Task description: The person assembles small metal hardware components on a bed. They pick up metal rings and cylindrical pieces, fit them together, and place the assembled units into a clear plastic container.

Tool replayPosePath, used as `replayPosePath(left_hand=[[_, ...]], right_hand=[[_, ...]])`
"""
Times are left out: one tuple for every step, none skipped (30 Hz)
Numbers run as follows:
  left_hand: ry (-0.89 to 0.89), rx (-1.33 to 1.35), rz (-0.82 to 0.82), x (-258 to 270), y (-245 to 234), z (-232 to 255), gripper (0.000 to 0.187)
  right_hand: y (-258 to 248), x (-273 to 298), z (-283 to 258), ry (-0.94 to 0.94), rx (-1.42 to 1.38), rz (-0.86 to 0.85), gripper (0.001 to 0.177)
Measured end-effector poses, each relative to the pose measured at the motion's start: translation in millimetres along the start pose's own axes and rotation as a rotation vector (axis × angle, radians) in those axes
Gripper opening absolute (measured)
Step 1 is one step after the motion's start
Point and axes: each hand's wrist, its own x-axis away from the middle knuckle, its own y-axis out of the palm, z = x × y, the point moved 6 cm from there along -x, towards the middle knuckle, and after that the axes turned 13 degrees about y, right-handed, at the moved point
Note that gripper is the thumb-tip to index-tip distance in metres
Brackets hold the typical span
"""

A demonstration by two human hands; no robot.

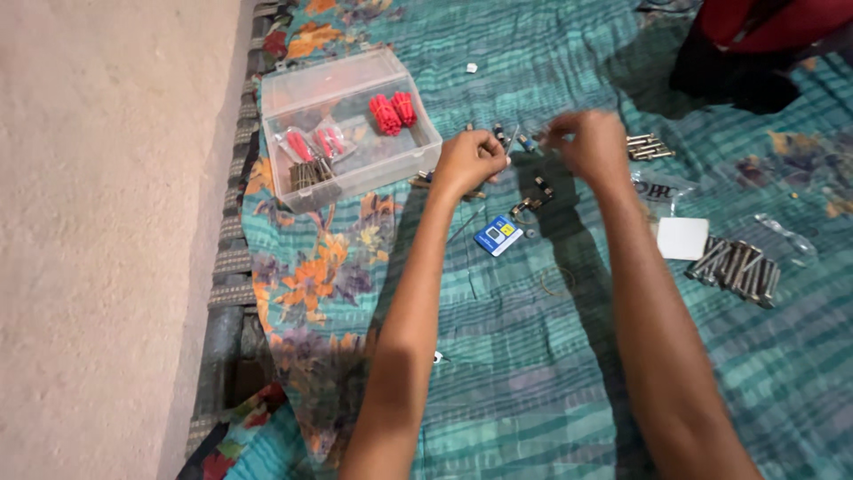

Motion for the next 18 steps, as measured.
replayPosePath(left_hand=[[0.000,0.141,0.004,-3.4,4.0,1.3,0.013],[-0.003,0.279,0.006,-4.7,8.4,3.0,0.013],[0.010,0.338,0.001,-4.2,14.6,7.4,0.015],[0.030,0.392,-0.009,-6.1,21.1,15.4,0.017],[0.048,0.447,-0.019,-7.0,27.6,25.5,0.020],[0.058,0.468,-0.058,-6.9,38.2,37.3,0.026],[0.068,0.488,-0.096,-4.7,49.4,50.0,0.032],[0.071,0.516,-0.140,2.2,65.2,62.6,0.038],[0.085,0.498,-0.167,9.9,81.3,75.3,0.041],[0.104,0.485,-0.195,17.2,101.5,89.1,0.044],[0.123,0.472,-0.223,24.8,121.5,101.7,0.047],[0.122,0.465,-0.258,32.0,142.6,111.5,0.045],[0.122,0.458,-0.293,38.8,163.7,120.0,0.044],[0.124,0.454,-0.329,44.7,182.8,127.7,0.042],[0.145,0.394,-0.369,49.8,199.5,133.5,0.039],[0.166,0.332,-0.402,53.2,215.5,136.9,0.037],[0.187,0.270,-0.434,53.8,231.6,139.5,0.034],[0.190,0.245,-0.427,54.0,243.6,140.7,0.033]], right_hand=[[-18.2,-5.3,-0.9,0.049,-0.193,-0.003,0.016],[-33.6,-6.5,-1.6,0.098,-0.388,-0.005,0.015],[-49.1,-6.0,0.2,0.175,-0.409,-0.010,0.015],[-66.5,-6.0,1.8,0.249,-0.435,-0.008,0.015],[-80.1,-1.5,-2.8,0.213,-0.468,-0.040,0.020],[-96.6,5.6,-4.1,0.181,-0.496,-0.067,0.024],[-111.2,12.4,-5.1,0.147,-0.523,-0.095,0.029],[-124.4,23.0,1.7,0.193,-0.474,-0.123,0.034],[-138.3,34.9,11.0,0.238,-0.427,-0.151,0.039],[-152.3,47.8,22.6,0.285,-0.377,-0.177,0.044],[-165.1,62.8,37.7,0.351,-0.353,-0.191,0.044],[-178.7,79.2,55.8,0.416,-0.330,-0.206,0.044],[-191.2,96.0,75.4,0.481,-0.308,-0.222,0.043],[-203.9,112.9,94.3,0.530,-0.297,-0.218,0.044],[-213.9,129.7,113.7,0.579,-0.287,-0.213,0.045],[-220.0,143.0,133.2,0.624,-0.278,-0.214,0.046],[-223.3,155.0,150.8,0.656,-0.289,-0.209,0.045],[-221.6,167.1,164.8,0.687,-0.304,-0.211,0.045]])
